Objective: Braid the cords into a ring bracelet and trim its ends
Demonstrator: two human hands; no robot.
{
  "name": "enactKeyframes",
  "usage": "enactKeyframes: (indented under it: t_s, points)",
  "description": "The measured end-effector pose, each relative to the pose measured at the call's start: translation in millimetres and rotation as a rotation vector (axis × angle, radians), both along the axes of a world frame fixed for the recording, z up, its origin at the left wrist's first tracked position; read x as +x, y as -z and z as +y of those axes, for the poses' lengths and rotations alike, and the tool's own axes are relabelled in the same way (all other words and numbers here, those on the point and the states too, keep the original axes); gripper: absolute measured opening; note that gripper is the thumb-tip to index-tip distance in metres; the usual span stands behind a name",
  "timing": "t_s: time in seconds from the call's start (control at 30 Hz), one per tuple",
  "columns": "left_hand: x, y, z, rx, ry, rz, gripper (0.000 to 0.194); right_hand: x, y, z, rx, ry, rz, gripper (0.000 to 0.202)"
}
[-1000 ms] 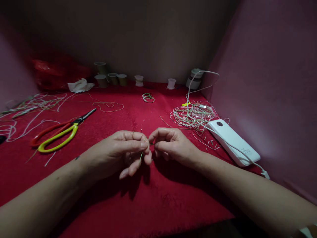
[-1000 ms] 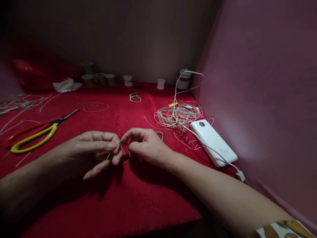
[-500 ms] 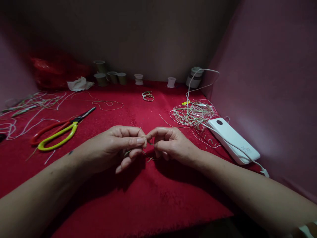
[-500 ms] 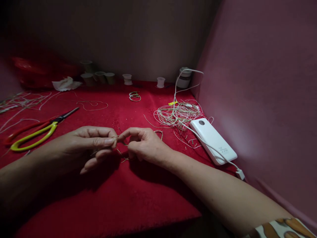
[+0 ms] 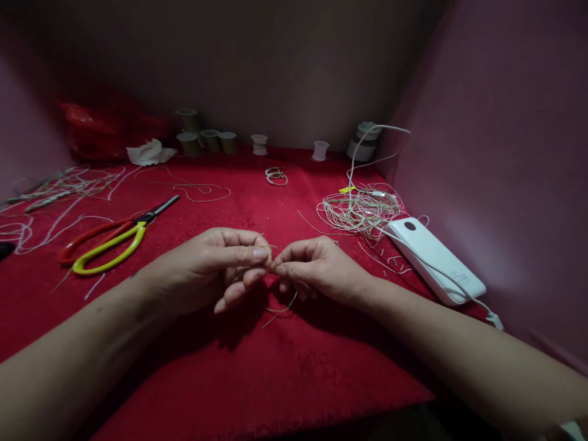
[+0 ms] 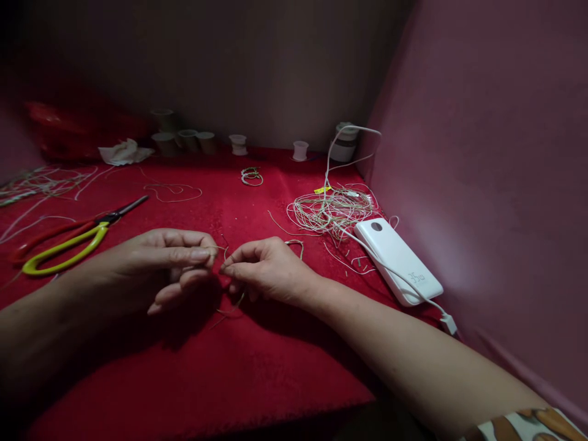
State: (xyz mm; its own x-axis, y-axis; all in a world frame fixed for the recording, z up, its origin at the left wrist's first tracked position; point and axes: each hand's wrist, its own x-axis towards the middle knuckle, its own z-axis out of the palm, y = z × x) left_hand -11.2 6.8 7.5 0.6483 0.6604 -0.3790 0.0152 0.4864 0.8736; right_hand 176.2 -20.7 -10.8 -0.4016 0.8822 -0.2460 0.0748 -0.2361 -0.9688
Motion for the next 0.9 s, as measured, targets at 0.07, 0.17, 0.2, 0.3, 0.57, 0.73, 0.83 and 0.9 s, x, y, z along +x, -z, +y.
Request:
enactKeyframes:
  t_s: [0.07,0.17,0.2,0.3,0.57,0.73,0.83,0.9]
  points:
    - [0.8,-3.3,0.0,-0.027,-0.061,-0.053,0.010,1.2,0.3,0.5,-0.017,-0.012,0.007,0.010]
    - [1.9,-4.3,2.4,0.015,-0.286,-0.098,0.014,3.7,3.0,2.3,-0.032,-0.033,0.025,0.014]
    - [2.3,-2.7,3.9,0.051,-0.359,-0.085,0.021,4.4,4.1,3.1,-0.039,-0.033,0.039,0.013]
    - [3.2,5.9,8.7,0.148,-0.463,-0.005,0.026,6.0,6.9,5.1,-0.065,-0.004,0.097,0.012]
    - [8.0,0.4,-6.4,0.342,-0.595,0.168,0.019,7.1,7.7,6.8,-0.097,0.051,0.165,0.011]
    - [12.3,-4.2,-17.4,0.533,-0.384,0.423,0.022,6.9,7.8,6.6,-0.086,0.066,0.169,0.012]
    - [13.9,3.9,-15.1,0.475,-0.167,0.448,0.030,5.5,6.9,5.2,-0.038,0.035,0.141,0.018]
    - [14.1,9.9,-12.0,0.422,-0.097,0.382,0.034,4.3,6.2,4.1,-0.011,0.010,0.096,0.022]
